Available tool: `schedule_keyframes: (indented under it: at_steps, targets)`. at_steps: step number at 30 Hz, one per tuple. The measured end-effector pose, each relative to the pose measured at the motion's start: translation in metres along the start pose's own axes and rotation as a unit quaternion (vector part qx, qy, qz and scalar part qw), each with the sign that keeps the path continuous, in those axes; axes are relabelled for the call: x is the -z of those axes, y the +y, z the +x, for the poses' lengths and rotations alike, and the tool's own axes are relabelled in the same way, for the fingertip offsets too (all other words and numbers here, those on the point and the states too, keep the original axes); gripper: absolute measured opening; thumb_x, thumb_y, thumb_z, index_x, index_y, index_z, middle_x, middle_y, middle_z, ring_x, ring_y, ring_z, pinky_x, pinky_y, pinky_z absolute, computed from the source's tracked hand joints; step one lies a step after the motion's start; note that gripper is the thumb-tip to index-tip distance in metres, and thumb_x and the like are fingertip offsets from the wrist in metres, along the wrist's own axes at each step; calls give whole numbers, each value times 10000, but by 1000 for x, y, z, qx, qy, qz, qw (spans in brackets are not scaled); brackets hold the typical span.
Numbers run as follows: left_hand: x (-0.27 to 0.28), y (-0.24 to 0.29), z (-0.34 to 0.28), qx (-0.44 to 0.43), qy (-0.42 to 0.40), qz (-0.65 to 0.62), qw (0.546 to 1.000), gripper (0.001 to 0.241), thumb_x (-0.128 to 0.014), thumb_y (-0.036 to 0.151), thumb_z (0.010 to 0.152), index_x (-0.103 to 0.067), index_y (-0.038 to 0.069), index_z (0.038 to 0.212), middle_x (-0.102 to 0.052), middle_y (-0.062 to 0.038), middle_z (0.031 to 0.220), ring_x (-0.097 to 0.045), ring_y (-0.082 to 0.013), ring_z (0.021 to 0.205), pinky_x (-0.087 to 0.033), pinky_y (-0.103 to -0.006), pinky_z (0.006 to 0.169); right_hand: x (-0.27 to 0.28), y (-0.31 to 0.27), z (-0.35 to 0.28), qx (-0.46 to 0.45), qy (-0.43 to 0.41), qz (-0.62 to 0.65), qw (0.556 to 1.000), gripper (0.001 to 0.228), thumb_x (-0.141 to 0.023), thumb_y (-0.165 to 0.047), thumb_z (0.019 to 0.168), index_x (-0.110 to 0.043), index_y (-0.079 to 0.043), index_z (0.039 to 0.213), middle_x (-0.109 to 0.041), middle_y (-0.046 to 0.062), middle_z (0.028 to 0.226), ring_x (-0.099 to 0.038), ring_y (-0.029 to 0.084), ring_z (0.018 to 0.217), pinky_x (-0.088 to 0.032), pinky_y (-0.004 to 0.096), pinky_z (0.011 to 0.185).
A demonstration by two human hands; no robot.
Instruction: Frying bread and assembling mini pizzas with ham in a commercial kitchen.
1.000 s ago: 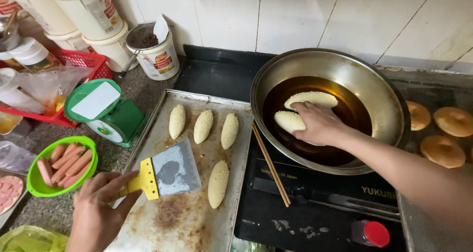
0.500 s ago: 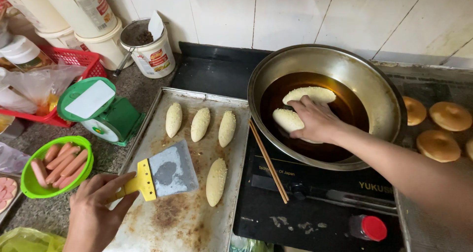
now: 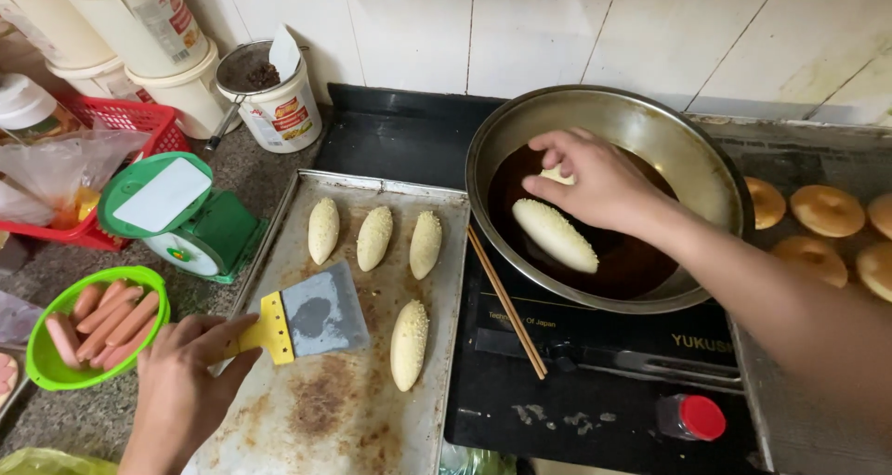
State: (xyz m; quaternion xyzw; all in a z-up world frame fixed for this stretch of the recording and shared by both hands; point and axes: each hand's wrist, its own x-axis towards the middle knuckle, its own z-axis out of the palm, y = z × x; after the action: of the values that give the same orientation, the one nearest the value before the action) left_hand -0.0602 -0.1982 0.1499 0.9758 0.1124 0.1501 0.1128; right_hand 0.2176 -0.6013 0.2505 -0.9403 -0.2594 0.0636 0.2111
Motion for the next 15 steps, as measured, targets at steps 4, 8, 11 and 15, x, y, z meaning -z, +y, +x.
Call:
schedule_keyframes:
  at_steps: [4,8,11,15]
  targets:
    - [-15,-7,4,1,-18,22,1000,401,-801,289,732,-801,291,1133,-710,28,1000,-637,-231,936,-459,-414,888,-4,-60,-13,34,17,86,996,445,-698,-209,906,-616,-66,1319,-695,63,1017,-661,159,852,-587,297,703]
    - [-40,-16,9,-48,-33,54,997,407,-771,253,712,-786,280,1118,-680,29,1010,-612,-240,969,-460,-416,865,-47,-104,-16,32,-28,206,978,380,-678,-239,916,-651,-59,1250,-722,44,949,-665,117,758,-570,264,634]
    - [-67,-20,15,-103,-31,86,990,366,-750,253,732,-778,270,1097,-663,14,999,-593,-238,974,-445,-425,867,-110,-114,-7,-34,-78,249,965,385,-655,-286,935,-631,-101,1271,-709,55,1004,-626,121,669,-537,263,556]
    - [-103,-25,24,-123,-77,156,977,176,-706,356,822,-777,403,976,-678,41,937,-630,-183,1000,-454,-389,927,-254,-70,9,-226,8,342,912,497,-811,-415,818,-724,-77,1171,-750,114,881,-714,192,665,-599,313,439]
